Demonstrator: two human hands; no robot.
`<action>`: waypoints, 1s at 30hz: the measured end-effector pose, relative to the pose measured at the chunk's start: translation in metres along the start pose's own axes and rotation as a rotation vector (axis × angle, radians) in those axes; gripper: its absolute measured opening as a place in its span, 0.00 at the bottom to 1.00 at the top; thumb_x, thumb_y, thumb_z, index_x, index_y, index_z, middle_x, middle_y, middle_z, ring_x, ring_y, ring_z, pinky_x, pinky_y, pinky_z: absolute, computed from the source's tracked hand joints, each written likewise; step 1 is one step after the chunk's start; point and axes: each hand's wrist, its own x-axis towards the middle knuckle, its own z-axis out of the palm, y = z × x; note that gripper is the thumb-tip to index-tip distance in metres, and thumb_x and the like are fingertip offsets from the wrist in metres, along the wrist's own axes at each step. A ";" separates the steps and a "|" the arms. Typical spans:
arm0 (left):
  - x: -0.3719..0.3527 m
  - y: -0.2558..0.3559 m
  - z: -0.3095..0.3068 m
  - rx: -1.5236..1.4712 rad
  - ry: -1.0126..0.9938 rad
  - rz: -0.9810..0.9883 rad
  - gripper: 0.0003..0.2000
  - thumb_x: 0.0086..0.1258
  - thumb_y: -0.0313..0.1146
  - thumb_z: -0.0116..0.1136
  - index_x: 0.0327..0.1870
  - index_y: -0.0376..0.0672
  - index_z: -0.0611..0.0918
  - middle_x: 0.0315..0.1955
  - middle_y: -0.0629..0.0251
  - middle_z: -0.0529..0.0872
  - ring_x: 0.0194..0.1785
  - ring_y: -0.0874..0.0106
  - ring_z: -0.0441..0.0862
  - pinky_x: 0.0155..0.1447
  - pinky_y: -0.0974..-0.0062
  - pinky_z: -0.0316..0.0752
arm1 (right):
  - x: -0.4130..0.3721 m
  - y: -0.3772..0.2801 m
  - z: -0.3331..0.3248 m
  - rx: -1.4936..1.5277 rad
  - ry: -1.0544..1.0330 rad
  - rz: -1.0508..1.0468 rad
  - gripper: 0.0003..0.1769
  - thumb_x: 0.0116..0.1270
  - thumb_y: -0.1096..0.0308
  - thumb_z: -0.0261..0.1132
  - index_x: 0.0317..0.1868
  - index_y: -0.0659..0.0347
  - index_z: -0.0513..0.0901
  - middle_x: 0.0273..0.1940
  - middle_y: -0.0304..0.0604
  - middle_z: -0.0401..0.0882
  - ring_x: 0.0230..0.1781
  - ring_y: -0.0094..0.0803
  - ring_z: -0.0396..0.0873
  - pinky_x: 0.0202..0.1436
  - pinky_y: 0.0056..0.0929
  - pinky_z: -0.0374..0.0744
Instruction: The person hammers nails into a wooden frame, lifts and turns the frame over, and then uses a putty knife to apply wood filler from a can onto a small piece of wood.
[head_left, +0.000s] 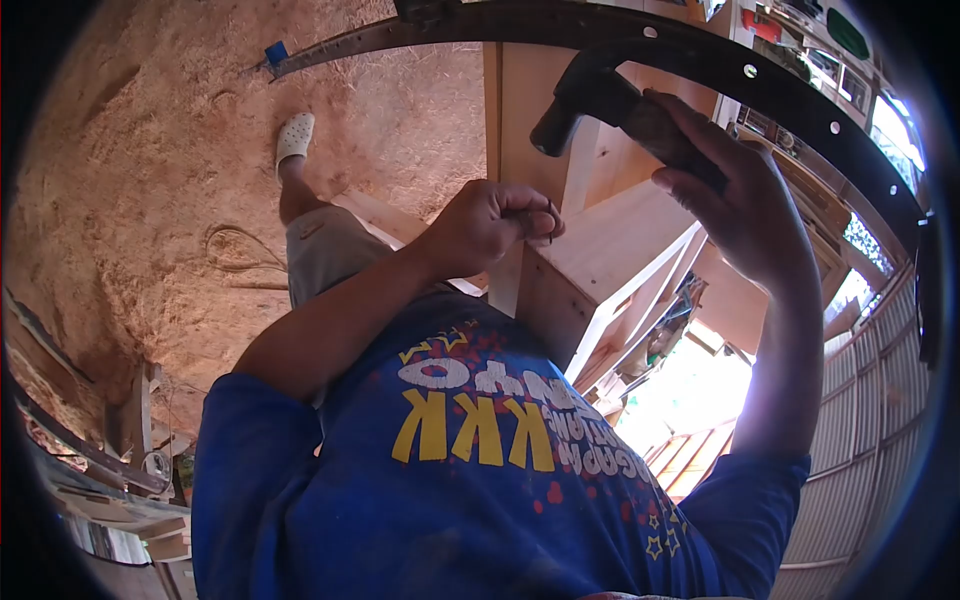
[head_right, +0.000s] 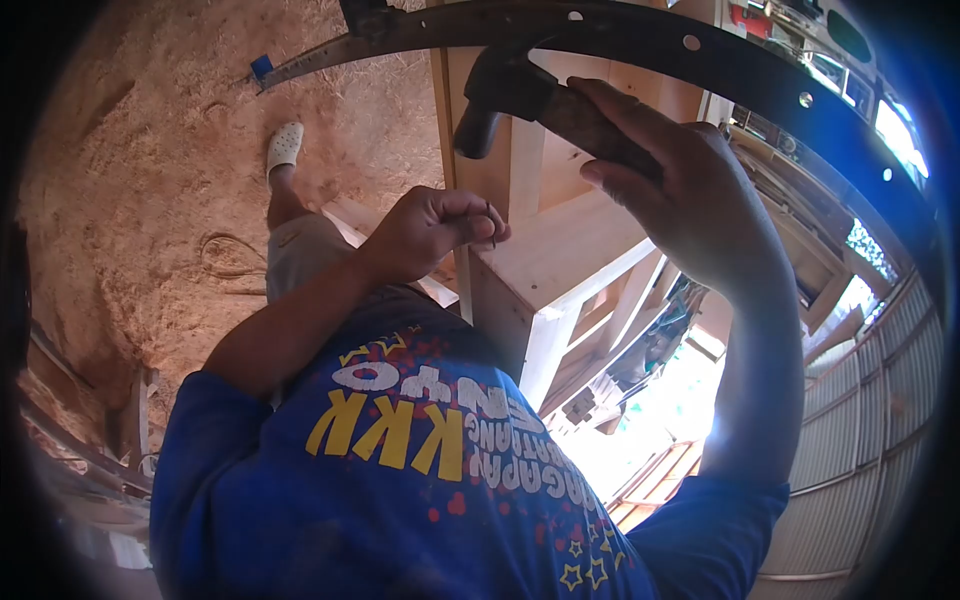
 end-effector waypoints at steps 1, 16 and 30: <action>0.000 0.000 0.000 0.002 -0.004 0.004 0.08 0.80 0.29 0.64 0.50 0.34 0.90 0.45 0.60 0.94 0.54 0.71 0.91 0.65 0.72 0.83 | 0.001 0.001 0.001 -0.002 0.038 -0.024 0.36 0.72 0.63 0.75 0.78 0.53 0.75 0.39 0.52 0.88 0.35 0.37 0.86 0.46 0.36 0.81; -0.002 0.000 -0.002 0.166 0.005 0.071 0.08 0.76 0.27 0.68 0.49 0.33 0.91 0.43 0.59 0.95 0.52 0.73 0.92 0.63 0.73 0.84 | 0.005 -0.017 -0.012 -0.137 -0.328 0.034 0.31 0.73 0.64 0.74 0.75 0.50 0.79 0.51 0.54 0.91 0.49 0.41 0.91 0.55 0.36 0.85; -0.008 -0.009 0.000 0.090 0.018 -0.020 0.14 0.72 0.31 0.73 0.54 0.34 0.89 0.47 0.58 0.93 0.54 0.72 0.90 0.61 0.70 0.84 | -0.004 -0.004 -0.011 -0.192 0.021 -0.091 0.27 0.76 0.61 0.70 0.74 0.49 0.80 0.43 0.49 0.90 0.39 0.43 0.90 0.49 0.44 0.85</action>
